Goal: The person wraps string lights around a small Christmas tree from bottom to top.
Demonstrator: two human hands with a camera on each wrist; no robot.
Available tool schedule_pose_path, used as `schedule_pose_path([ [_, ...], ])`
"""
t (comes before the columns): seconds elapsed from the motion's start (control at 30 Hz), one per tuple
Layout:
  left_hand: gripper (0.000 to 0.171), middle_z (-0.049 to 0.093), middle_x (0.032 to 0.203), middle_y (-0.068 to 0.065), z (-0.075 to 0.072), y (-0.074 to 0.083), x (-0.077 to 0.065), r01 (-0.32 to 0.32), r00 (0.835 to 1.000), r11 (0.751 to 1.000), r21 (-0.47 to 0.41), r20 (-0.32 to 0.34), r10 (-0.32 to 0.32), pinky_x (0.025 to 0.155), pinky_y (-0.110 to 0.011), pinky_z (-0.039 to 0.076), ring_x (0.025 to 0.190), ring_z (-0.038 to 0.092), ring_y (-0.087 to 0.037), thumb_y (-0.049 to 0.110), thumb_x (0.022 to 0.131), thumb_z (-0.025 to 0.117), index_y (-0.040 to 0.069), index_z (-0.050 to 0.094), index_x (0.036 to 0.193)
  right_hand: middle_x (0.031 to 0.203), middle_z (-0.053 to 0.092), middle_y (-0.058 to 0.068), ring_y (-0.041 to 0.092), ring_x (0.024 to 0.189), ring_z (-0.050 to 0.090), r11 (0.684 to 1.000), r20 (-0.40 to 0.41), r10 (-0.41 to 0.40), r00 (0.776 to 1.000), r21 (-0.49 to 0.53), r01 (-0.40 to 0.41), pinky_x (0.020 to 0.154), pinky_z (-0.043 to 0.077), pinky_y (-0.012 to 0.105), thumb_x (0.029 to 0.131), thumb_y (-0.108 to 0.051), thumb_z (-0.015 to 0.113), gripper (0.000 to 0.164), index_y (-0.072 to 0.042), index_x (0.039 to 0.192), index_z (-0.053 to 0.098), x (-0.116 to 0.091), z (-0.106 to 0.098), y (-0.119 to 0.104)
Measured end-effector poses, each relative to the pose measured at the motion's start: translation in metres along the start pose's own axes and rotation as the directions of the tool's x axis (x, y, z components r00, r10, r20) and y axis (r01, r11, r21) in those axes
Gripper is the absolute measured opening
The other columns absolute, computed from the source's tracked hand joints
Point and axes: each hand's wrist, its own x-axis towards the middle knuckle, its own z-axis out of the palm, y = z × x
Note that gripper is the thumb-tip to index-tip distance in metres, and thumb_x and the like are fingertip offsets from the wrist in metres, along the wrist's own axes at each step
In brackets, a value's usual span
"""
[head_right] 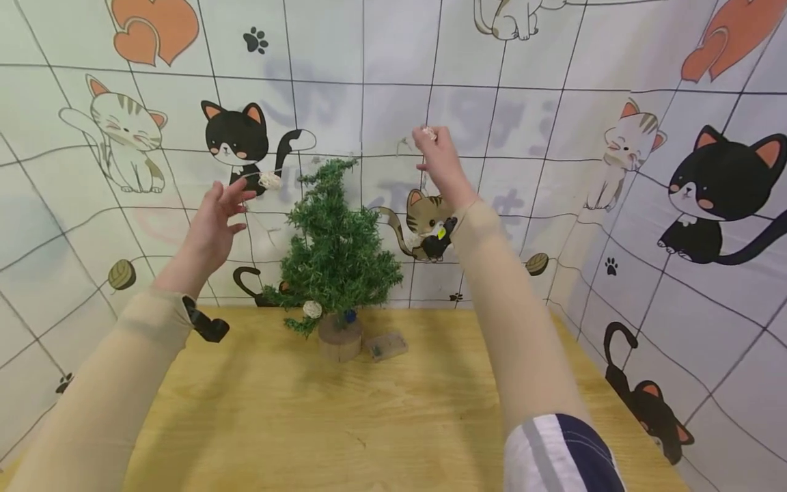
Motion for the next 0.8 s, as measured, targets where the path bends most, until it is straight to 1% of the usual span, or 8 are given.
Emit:
schedule_pose_path([
  [0.1,0.065,0.048,0.129,-0.006,0.004,0.006,0.002,-0.042,0.998,0.988,-0.149,0.038,0.049,0.087,-0.040,0.021,0.105,0.033,-0.015,0.053,0.103,0.024,0.009,0.047,0.144,0.157,0.023,0.001,0.009,0.140,0.031,0.994,-0.012,-0.017,1.000,0.107,0.018,0.108,0.035,0.035,0.103,-0.040,0.041,0.040,-0.010,0.128,0.031,0.006,-0.007,-0.012],
  [0.2,0.064,0.052,0.122,-0.005,0.006,0.012,0.004,-0.061,0.996,0.980,-0.192,0.054,0.073,0.088,-0.041,0.019,0.104,0.034,-0.017,0.051,0.104,0.025,0.008,0.067,0.123,0.158,0.023,-0.002,0.007,0.140,0.027,0.999,-0.016,-0.032,0.999,0.039,0.032,0.112,0.028,0.031,0.103,-0.040,0.041,0.041,-0.010,0.129,0.032,0.009,-0.012,-0.017],
  [0.33,0.069,0.054,0.123,-0.005,0.005,0.018,0.005,-0.059,0.997,0.989,0.134,0.057,0.052,0.099,-0.045,0.021,0.119,0.037,-0.020,0.058,0.102,0.025,0.014,0.077,0.099,0.159,0.021,-0.007,0.008,0.142,0.022,0.972,0.010,-0.076,0.997,-0.223,0.076,0.111,0.023,0.028,0.102,-0.044,0.042,0.037,-0.010,0.116,0.035,0.005,-0.020,-0.014],
  [0.43,0.075,0.051,0.122,-0.009,0.004,0.022,0.005,-0.058,0.998,0.905,0.421,0.054,0.038,0.105,-0.051,0.019,0.127,0.036,-0.025,0.067,0.097,0.023,0.014,0.075,0.107,0.160,0.016,-0.010,0.017,0.143,0.024,0.904,0.063,-0.100,0.993,-0.411,0.117,0.104,0.029,0.034,0.101,-0.049,0.041,0.044,-0.008,0.115,0.032,0.001,-0.024,-0.007],
  [0.53,0.078,0.050,0.123,-0.014,0.006,0.023,0.006,-0.095,0.995,0.861,0.499,0.071,0.069,0.106,-0.053,0.017,0.125,0.035,-0.029,0.065,0.098,0.022,0.006,0.068,0.118,0.160,0.009,-0.011,0.028,0.134,0.037,0.814,0.113,-0.099,0.989,-0.562,0.146,0.098,0.033,0.040,0.100,-0.053,0.039,0.056,-0.007,0.131,0.031,0.000,-0.026,-0.001],
  [0.67,0.071,0.051,0.124,-0.009,0.010,0.021,0.007,-0.102,0.995,0.875,0.472,0.065,0.081,0.100,-0.049,0.022,0.114,0.033,-0.026,0.058,0.102,0.019,0.006,0.058,0.131,0.161,0.012,0.003,0.026,0.144,0.019,0.671,0.158,-0.132,0.979,-0.712,0.206,0.115,0.018,0.040,0.101,-0.046,0.039,0.072,-0.002,0.153,0.015,0.004,-0.021,0.004],
  [0.73,0.070,0.049,0.124,-0.005,0.011,0.020,0.008,-0.065,0.998,0.901,0.430,0.051,0.048,0.097,-0.045,0.025,0.108,0.032,-0.021,0.058,0.102,0.017,0.009,0.050,0.138,0.159,0.018,0.011,0.020,0.146,-0.005,0.606,0.156,-0.151,0.976,-0.765,0.216,0.117,0.001,0.040,0.102,-0.043,0.040,0.074,-0.002,0.155,0.008,0.007,-0.016,0.005],
  [0.8,0.068,0.043,0.113,-0.005,0.012,0.019,0.010,-0.019,0.999,0.927,0.375,0.046,0.002,0.090,-0.040,0.026,0.100,0.029,-0.017,0.057,0.102,0.014,0.016,0.031,0.153,0.156,0.024,0.015,0.022,0.146,-0.006,0.562,0.147,-0.163,0.976,-0.799,0.214,0.117,0.001,0.046,0.102,-0.041,0.040,0.074,-0.001,0.154,0.006,0.008,-0.009,0.006],
])
